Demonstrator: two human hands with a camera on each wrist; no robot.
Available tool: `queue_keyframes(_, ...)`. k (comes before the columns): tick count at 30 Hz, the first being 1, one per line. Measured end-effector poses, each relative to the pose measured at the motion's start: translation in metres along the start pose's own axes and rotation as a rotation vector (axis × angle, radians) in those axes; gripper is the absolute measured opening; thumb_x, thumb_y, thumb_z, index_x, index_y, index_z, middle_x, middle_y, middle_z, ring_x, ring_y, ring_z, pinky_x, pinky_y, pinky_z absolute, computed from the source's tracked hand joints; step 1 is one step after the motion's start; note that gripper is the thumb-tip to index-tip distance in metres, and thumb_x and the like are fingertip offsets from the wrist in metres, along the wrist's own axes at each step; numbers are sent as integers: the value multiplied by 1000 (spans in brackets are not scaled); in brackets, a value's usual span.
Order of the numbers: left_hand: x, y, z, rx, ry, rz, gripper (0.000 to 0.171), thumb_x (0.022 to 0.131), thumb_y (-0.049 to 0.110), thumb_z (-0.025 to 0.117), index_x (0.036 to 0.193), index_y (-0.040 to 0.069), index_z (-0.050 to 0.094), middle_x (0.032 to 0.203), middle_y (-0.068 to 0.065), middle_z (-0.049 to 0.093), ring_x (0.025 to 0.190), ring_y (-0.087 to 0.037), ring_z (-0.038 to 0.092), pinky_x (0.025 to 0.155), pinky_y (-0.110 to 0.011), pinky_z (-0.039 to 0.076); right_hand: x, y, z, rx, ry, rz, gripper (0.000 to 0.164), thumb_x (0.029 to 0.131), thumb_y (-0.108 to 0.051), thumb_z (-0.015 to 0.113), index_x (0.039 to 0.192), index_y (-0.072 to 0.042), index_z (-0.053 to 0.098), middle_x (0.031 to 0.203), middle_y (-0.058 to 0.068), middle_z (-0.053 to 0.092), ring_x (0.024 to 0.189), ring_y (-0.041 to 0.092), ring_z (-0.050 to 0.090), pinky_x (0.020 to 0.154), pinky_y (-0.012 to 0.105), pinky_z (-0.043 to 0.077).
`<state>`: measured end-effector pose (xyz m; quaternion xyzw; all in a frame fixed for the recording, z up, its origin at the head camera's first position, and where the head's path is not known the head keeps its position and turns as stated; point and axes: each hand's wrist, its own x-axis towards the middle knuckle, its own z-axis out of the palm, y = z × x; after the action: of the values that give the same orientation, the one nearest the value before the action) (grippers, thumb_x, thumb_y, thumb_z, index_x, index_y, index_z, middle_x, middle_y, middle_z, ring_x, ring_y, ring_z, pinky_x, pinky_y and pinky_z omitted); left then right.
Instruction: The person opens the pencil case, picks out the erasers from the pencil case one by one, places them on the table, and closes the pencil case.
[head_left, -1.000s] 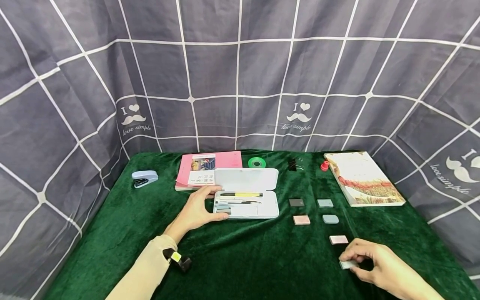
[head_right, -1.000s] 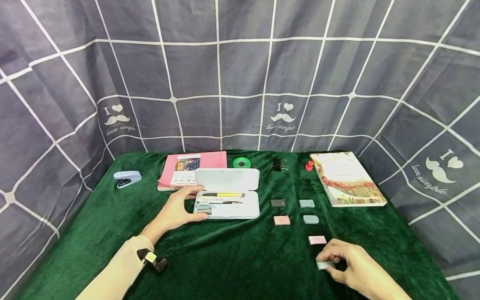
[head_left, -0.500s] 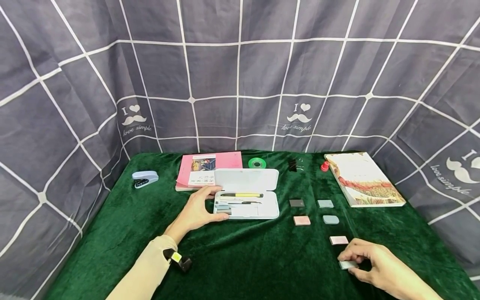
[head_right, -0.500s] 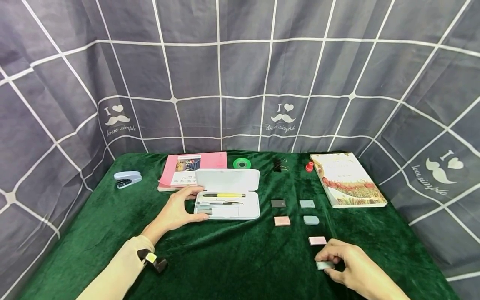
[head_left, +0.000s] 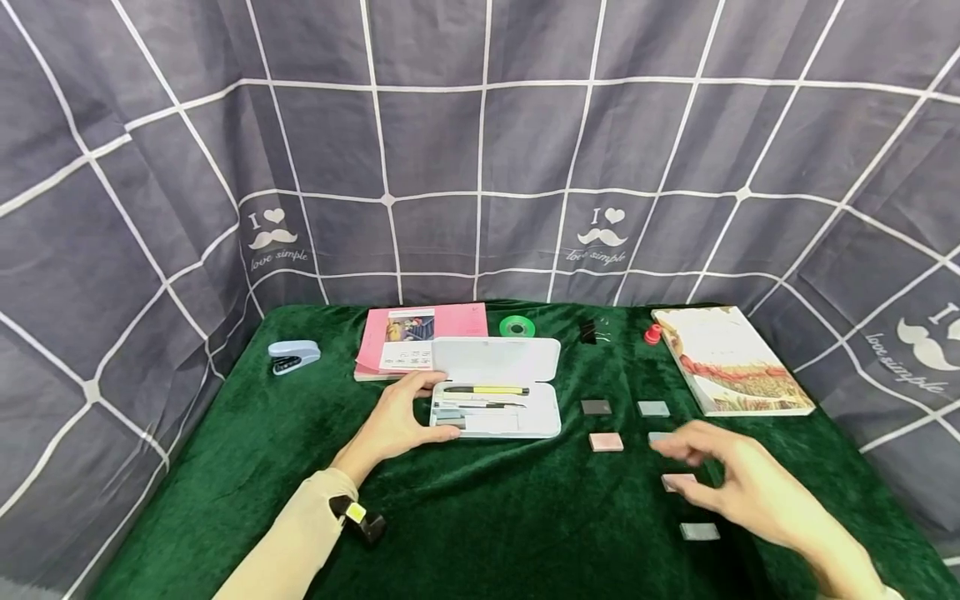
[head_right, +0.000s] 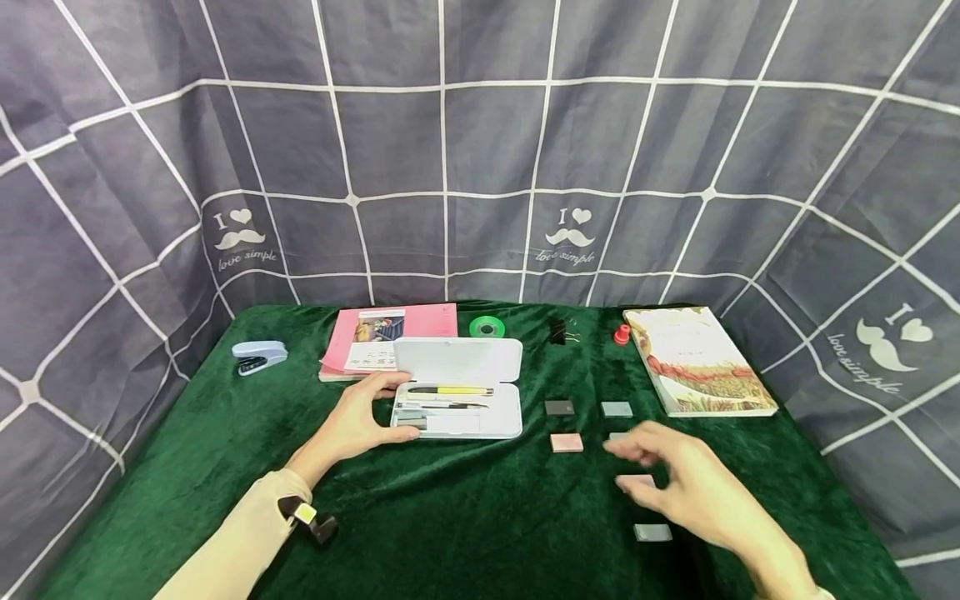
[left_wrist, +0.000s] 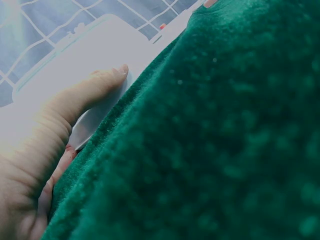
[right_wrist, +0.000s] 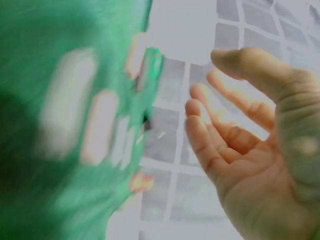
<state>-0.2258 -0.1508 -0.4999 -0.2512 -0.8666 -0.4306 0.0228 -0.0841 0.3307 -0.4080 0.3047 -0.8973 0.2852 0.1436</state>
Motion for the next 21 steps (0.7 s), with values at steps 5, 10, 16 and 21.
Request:
queue_keyframes(5,0,1,0,-11,-11,-8,89,80,44,103,154,16,63,152,-6,64,130,-28,70,115,-49,58,62,-16,10,48,33,-45,56,84,4,94,129,-26,77,116,-14,74,97,2,67,84,15,57)
queue_keyframes(10,-1,0,-2,-9,-10,-7,89,80,44,103,154,15,62,152,-7,64,131,-29,70,115,-50,58,126,-30,40,85,28,-79,39,93,-2,89,127,-17,80,118,-10,78,97,7,72,85,26,62)
queue_keyframes(16,0,-2,0,-5,-8,3,88,81,43,103,153,15,62,151,-6,65,130,-27,70,114,-47,59,182,-49,96,259,-85,-84,26,101,-6,81,127,-9,80,117,5,81,98,13,76,90,38,66)
queue_keyframes(21,3,-4,1,-8,-1,33,86,80,45,103,151,17,63,149,-3,66,132,-25,69,113,-43,60,205,-59,133,311,-198,-74,24,102,-3,79,125,-5,81,112,9,79,98,14,74,91,37,66)
